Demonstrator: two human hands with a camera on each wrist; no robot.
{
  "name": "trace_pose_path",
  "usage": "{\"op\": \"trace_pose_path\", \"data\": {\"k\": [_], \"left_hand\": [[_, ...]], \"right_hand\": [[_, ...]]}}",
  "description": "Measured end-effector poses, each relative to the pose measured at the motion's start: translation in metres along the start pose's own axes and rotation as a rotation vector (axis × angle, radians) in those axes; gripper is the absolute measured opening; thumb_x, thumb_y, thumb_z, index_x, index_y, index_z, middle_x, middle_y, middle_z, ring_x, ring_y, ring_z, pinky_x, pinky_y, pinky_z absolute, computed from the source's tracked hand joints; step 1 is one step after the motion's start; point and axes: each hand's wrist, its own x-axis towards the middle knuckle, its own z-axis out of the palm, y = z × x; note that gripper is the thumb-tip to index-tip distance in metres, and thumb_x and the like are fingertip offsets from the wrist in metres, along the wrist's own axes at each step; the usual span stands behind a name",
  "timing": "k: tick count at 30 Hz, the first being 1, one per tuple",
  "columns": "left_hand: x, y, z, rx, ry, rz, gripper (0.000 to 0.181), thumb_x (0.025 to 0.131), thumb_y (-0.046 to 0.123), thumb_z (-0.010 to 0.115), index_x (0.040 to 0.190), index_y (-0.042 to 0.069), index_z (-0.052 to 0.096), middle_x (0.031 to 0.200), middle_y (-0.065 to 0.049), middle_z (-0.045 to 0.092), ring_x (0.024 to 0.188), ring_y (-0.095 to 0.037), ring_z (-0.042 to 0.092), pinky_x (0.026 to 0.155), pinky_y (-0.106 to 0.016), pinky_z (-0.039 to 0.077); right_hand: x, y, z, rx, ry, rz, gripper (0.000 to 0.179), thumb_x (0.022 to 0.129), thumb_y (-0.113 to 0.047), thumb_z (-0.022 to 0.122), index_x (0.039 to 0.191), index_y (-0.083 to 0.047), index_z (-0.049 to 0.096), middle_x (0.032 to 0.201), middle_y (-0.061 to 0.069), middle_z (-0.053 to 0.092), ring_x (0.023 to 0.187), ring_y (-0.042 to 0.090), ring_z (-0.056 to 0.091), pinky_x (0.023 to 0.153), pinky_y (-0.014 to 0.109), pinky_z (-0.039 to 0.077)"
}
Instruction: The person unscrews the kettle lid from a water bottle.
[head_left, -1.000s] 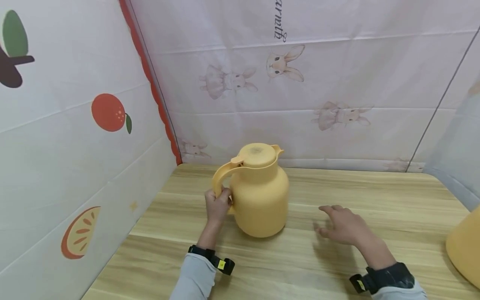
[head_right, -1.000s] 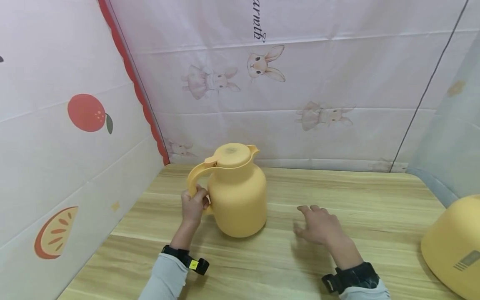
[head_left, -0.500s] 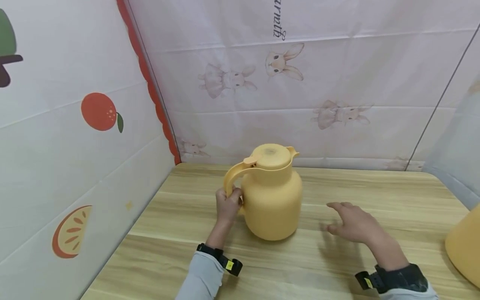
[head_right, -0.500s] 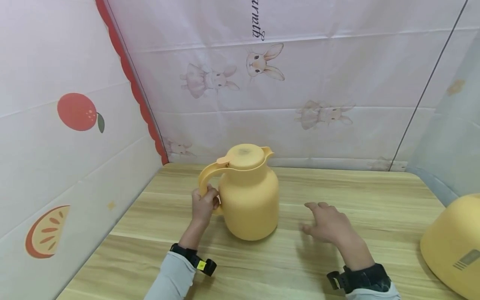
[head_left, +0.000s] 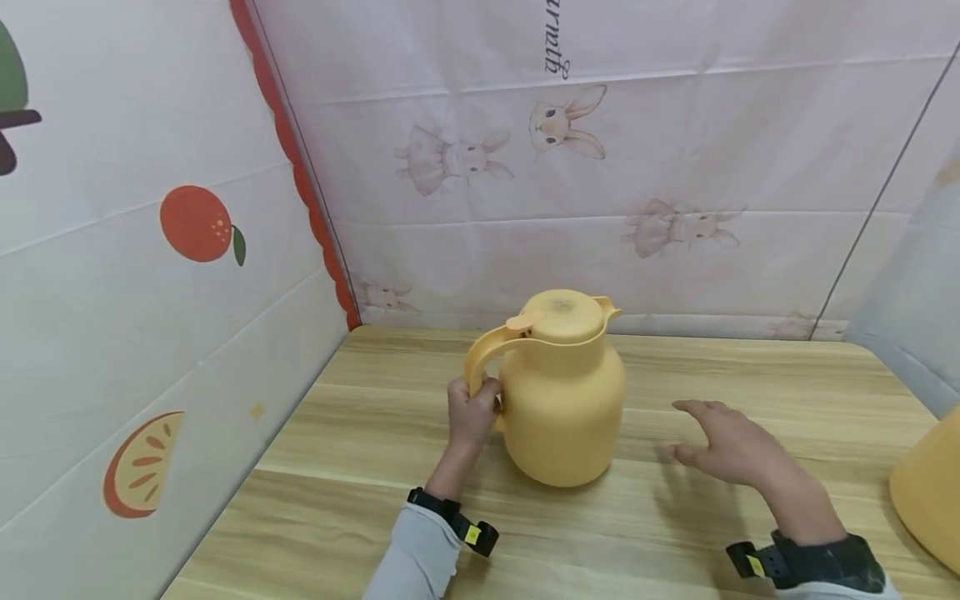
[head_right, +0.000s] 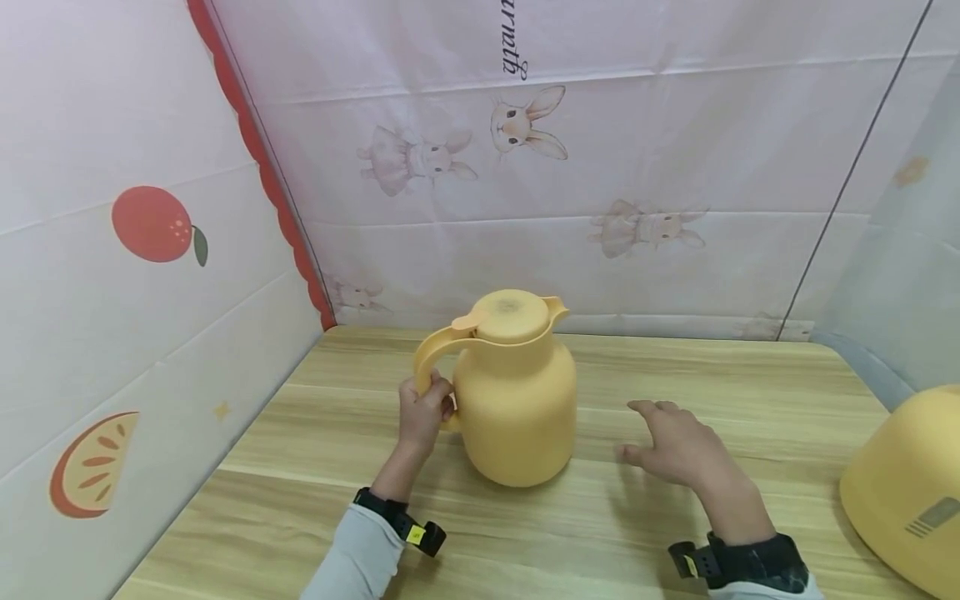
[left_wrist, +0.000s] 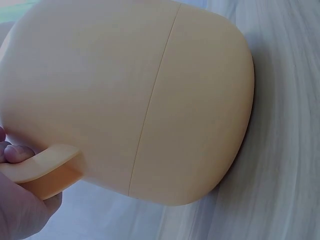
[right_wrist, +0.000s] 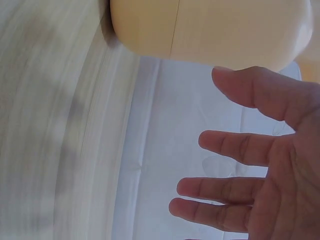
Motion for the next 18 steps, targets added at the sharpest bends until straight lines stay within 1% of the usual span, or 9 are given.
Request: {"op": "trace_pose_path", "data": {"k": [2,5,9,12,18], "left_hand": [[-0.002,0.004,0.002,0.006,-0.010,0.008,0.037,0.075,-0.016,0.044,0.050,0.012,0.039,0.042,0.000,0.037,0.035,-0.009,0.033,0.036,-0.018,0.028],[-0.006,0.013,0.008,0.022,-0.025,0.019,0.037,0.074,-0.016,0.043,0.050,0.012,0.040,0.042,0.004,0.038,0.036,-0.007,0.034,0.037,-0.018,0.029],[-0.010,0.023,0.015,0.029,-0.036,0.016,0.036,0.075,-0.014,0.044,0.050,0.012,0.040,0.044,0.003,0.038,0.037,-0.009,0.035,0.038,-0.018,0.031],[-0.011,0.023,0.017,0.030,-0.057,0.011,0.035,0.075,-0.014,0.044,0.051,0.012,0.041,0.044,0.003,0.038,0.038,-0.010,0.035,0.038,-0.018,0.031],[-0.012,0.022,0.019,0.020,-0.129,0.007,0.035,0.076,-0.013,0.042,0.051,0.012,0.039,0.043,0.007,0.036,0.036,-0.007,0.033,0.038,-0.018,0.028]], "right_hand": [[-0.001,0.000,0.000,0.002,0.002,0.004,0.070,0.079,-0.038,0.070,0.127,0.007,0.047,0.119,0.036,0.047,0.107,0.052,0.045,0.079,0.061,0.040],[-0.002,0.001,-0.001,0.007,0.010,0.006,0.070,0.079,-0.038,0.071,0.127,0.007,0.047,0.119,0.036,0.047,0.107,0.052,0.045,0.080,0.061,0.040],[-0.004,0.003,-0.001,0.016,0.017,-0.004,0.070,0.079,-0.038,0.071,0.126,0.008,0.048,0.118,0.035,0.048,0.107,0.052,0.045,0.080,0.060,0.040],[-0.005,0.005,-0.003,0.041,0.023,-0.016,0.070,0.080,-0.037,0.070,0.127,0.008,0.047,0.120,0.034,0.048,0.108,0.051,0.046,0.081,0.060,0.040],[-0.006,0.009,-0.012,0.072,0.042,-0.034,0.075,0.080,-0.042,0.069,0.129,0.009,0.044,0.122,0.033,0.048,0.108,0.051,0.045,0.082,0.061,0.039]]}}
